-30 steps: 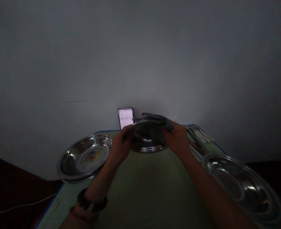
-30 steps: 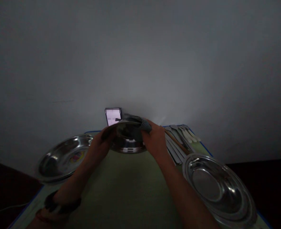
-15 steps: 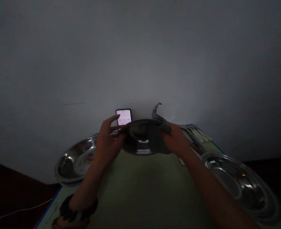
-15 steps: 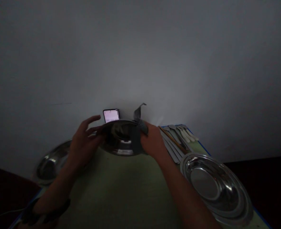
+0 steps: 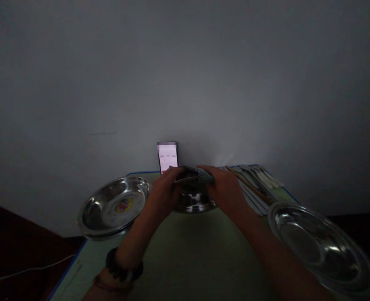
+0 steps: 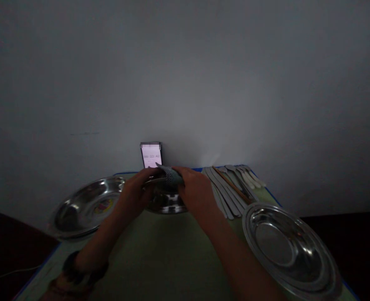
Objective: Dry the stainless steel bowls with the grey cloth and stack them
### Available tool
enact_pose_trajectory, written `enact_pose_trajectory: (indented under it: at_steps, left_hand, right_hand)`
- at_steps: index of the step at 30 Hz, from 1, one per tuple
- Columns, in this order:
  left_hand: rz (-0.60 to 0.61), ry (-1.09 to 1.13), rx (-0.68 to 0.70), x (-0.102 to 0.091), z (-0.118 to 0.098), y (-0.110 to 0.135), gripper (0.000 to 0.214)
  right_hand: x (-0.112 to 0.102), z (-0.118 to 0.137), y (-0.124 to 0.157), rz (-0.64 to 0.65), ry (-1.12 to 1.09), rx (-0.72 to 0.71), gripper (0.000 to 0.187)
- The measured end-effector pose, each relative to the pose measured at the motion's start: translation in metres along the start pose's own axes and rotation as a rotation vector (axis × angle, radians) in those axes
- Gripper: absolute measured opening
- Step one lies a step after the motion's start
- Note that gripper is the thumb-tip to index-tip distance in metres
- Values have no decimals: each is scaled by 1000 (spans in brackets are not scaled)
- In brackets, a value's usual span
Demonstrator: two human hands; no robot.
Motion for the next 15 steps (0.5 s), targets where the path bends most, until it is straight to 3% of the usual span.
enact_pose_trajectory:
  at_steps: [3, 7, 11, 15]
  left_hand:
    - [-54, 3, -4, -1, 3, 2, 35]
    - [-59, -1, -93, -2, 10, 2, 33]
    - [-7, 2, -179, -3, 14, 0, 29]
    - [147, 49, -275, -3, 18, -1, 27]
  right_hand:
    - [2, -8, -1, -25, 118, 128, 26]
    - [2, -20, 0, 50, 299, 282, 18]
    - [-13, -23, 4, 168, 256, 221, 14]
    - [-36, -26, 10, 234, 24, 162, 14]
Point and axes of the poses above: each hand's wrist, its own y-axis away from the middle knuckle, its own x-axis out of the palm, z = x × y, the point moved 6 cm from there along -y, towards the middle knuckle, and after that the axes turned 14 degrees about z, right-handed, at the moved point
